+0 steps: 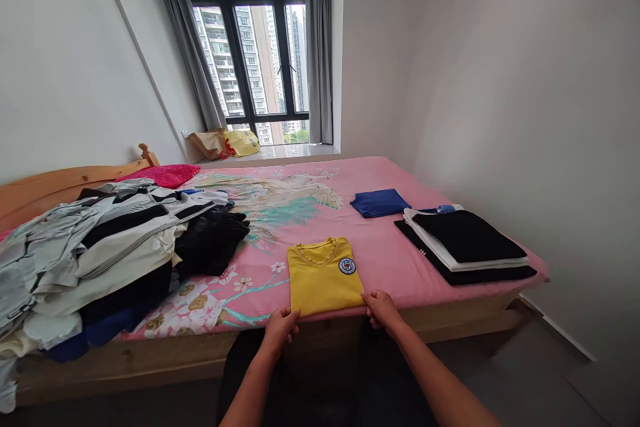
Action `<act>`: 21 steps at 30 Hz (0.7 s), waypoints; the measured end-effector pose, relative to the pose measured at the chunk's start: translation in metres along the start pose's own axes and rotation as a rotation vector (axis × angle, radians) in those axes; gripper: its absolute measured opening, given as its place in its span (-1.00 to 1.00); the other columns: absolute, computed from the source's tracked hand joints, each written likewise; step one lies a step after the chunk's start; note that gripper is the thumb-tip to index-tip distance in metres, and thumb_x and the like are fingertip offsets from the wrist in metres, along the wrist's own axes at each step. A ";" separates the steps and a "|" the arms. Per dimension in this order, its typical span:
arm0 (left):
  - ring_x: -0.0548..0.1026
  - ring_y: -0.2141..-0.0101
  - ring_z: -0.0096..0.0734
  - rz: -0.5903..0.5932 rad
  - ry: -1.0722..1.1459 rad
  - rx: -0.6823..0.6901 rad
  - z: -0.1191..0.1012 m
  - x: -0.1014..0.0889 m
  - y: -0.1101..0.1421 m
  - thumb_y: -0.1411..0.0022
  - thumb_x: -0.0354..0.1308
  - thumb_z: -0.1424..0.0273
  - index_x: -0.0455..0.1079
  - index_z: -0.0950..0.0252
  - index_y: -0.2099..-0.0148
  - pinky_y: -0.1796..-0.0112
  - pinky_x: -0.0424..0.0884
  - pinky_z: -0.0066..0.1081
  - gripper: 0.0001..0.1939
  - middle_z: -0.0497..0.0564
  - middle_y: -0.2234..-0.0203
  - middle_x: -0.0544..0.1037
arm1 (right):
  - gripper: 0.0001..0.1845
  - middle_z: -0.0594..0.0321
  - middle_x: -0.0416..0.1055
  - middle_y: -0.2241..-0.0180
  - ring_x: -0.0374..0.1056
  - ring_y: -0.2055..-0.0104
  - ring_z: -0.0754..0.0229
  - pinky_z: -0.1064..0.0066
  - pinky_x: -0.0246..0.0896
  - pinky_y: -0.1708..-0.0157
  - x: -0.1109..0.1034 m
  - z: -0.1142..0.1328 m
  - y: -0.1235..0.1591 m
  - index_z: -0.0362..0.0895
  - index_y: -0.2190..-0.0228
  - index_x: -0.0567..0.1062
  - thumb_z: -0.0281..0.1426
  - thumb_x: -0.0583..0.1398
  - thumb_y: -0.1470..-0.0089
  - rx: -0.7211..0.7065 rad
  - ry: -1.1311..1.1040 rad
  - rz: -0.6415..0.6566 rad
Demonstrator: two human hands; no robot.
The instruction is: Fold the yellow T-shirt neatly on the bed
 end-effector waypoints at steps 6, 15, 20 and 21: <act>0.39 0.60 -0.40 -0.200 -0.073 0.079 0.004 -0.020 0.004 -0.04 0.00 0.01 0.33 0.27 0.30 0.55 0.24 -0.44 -0.59 -0.10 0.67 0.40 | -0.81 0.29 0.36 0.58 0.28 0.58 0.30 0.51 0.12 0.59 -0.019 0.006 0.000 -0.13 0.50 0.32 -0.26 0.10 -0.03 -0.065 0.153 -0.085; 0.28 -0.10 -0.30 -0.384 -0.516 0.588 -0.097 0.003 0.001 -0.22 -0.23 0.36 0.30 0.35 -0.06 -0.12 0.17 -0.29 -0.55 0.13 -0.04 0.40 | -0.62 0.05 0.34 0.06 0.24 -0.03 0.11 0.28 0.12 -0.05 0.004 0.116 0.017 -0.17 0.06 0.30 -0.37 -0.06 -0.10 -0.687 0.324 -0.358; -0.07 -0.27 -0.25 -0.276 -0.935 0.428 -0.102 0.052 -0.041 -0.22 -0.20 0.43 0.02 0.51 -0.28 -0.22 -0.16 -0.16 -0.41 0.15 -0.27 0.03 | -0.39 -0.01 0.00 -0.24 -0.20 -0.30 0.05 0.10 -0.31 -0.25 0.049 0.122 -0.021 -0.31 -0.19 0.06 -0.36 -0.07 -0.12 -0.641 0.631 -0.284; -0.09 -0.27 -0.21 -0.256 -0.984 0.381 -0.094 0.056 -0.048 -0.23 -0.18 0.38 -0.01 0.50 -0.29 -0.22 -0.20 -0.11 -0.40 0.17 -0.28 0.00 | -0.36 0.01 -0.05 -0.26 -0.25 -0.32 0.03 0.06 -0.37 -0.25 0.054 0.112 -0.030 -0.30 -0.21 0.05 -0.32 -0.05 -0.12 -0.601 0.700 -0.232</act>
Point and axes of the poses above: each hand's wrist, its own y-axis away from the middle knuckle, its own x-axis out of the palm, z = x × y, the point moved 7 cm from there along -y, towards the middle knuckle
